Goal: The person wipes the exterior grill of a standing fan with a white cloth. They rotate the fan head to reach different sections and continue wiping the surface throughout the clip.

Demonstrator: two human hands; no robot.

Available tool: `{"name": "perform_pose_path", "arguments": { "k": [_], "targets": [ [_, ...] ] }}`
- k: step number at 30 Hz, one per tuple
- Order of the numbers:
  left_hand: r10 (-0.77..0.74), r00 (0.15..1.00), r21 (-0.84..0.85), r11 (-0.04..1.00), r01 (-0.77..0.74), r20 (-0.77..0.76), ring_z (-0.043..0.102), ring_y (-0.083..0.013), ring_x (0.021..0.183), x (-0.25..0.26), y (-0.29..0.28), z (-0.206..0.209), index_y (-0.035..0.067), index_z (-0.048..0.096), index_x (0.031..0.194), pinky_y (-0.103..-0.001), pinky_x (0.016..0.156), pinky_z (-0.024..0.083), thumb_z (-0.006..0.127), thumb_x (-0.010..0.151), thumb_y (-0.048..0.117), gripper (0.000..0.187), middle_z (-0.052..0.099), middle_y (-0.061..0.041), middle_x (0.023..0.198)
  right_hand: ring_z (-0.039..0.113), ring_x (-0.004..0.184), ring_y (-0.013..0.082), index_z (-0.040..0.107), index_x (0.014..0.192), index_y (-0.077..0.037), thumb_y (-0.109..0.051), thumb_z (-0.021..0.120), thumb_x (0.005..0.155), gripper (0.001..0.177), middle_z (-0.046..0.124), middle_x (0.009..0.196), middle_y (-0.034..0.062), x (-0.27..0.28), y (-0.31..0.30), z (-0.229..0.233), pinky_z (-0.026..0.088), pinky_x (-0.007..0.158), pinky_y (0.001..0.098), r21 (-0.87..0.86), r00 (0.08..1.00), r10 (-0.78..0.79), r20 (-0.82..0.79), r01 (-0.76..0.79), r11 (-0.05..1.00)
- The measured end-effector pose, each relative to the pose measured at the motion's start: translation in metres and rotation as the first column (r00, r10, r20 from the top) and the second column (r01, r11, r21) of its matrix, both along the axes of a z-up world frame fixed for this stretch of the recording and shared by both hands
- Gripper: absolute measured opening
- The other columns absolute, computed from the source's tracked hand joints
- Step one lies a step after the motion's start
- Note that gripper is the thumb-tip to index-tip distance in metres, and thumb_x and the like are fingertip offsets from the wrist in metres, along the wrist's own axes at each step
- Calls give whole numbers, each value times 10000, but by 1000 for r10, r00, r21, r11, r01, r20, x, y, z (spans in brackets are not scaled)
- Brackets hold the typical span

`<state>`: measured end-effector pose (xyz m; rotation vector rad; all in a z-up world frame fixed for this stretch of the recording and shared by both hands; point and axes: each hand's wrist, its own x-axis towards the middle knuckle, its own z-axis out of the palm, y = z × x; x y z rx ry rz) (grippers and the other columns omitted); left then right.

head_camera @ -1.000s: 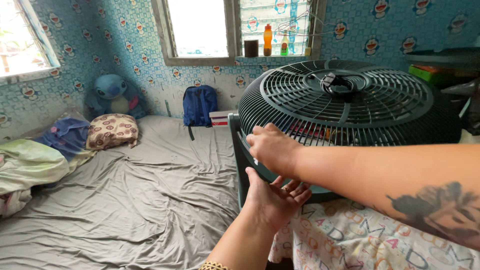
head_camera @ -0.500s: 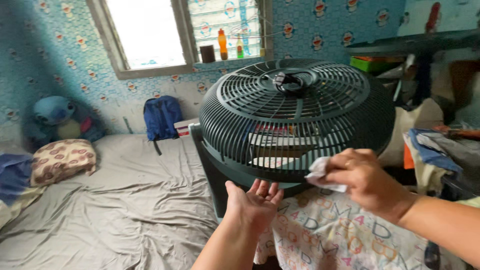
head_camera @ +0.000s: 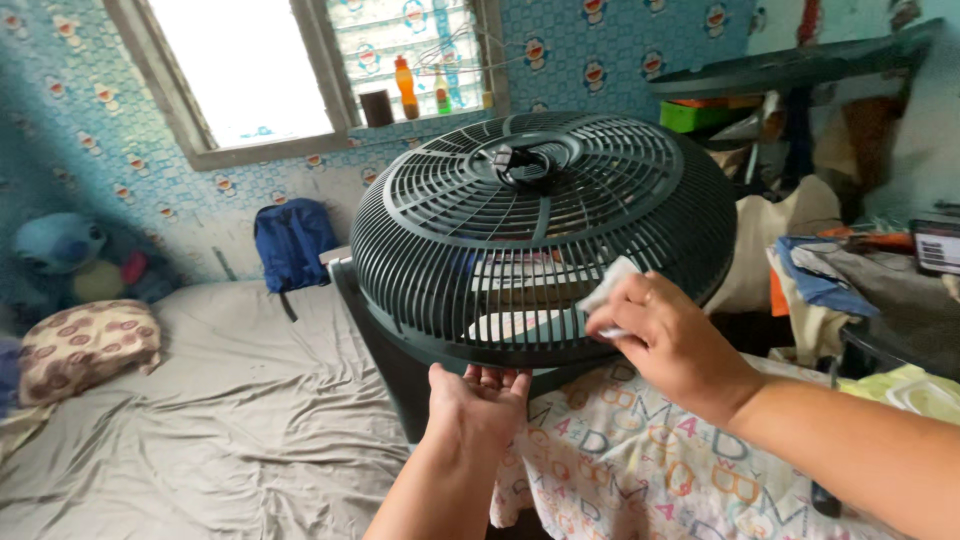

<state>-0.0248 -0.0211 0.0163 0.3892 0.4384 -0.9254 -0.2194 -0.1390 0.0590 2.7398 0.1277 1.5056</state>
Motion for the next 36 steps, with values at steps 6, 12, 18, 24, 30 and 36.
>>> {"name": "perform_pose_path", "arguments": {
  "k": [6,12,18,24,30,36],
  "targets": [
    [-50,998,-18,999,51,38,556,-327,1298,-3,9,0,53,528,1358,-545,1178,353,318,1015,684,748,628,-120,1277,685,961,239,673,951,-78,49,712,799,202,649,956,63,43,21,58,552,817,361,124,986,164,-41,-158,980],
    [-101,992,24,995,99,75,442,-416,1412,-1,26,16,239,377,1500,-563,1198,324,378,996,689,675,477,-162,1429,671,950,329,716,1083,-20,-38,759,756,329,638,1058,150,108,17,88,541,831,386,9,960,275,-53,-275,961],
    [-195,970,-6,980,198,143,354,-494,1444,7,42,12,251,232,1586,-598,1166,310,371,958,753,815,391,-247,1476,725,938,277,776,960,-52,-16,726,798,172,741,991,102,84,9,75,571,825,368,133,990,133,-43,-126,983],
    [-228,954,-48,969,242,196,331,-507,1449,13,37,0,244,202,1602,-603,1182,284,403,945,757,857,406,-253,1463,749,926,248,785,967,-67,22,695,781,225,772,1004,95,93,8,80,590,812,347,113,984,143,-104,-131,985],
    [-211,957,-27,975,221,200,367,-495,1464,9,35,-3,296,157,1611,-602,1214,260,408,959,720,818,422,-212,1456,732,860,284,782,901,-48,-36,724,813,106,754,936,125,191,11,101,576,781,372,-17,950,262,-172,-269,963],
    [-228,949,-65,967,247,218,383,-494,1403,22,30,-13,169,241,1597,-590,1205,220,362,959,773,887,446,-221,1377,704,946,324,729,1097,1,-17,676,872,232,727,1024,170,209,27,94,549,836,388,50,953,264,-150,-260,964]
  ]
}}
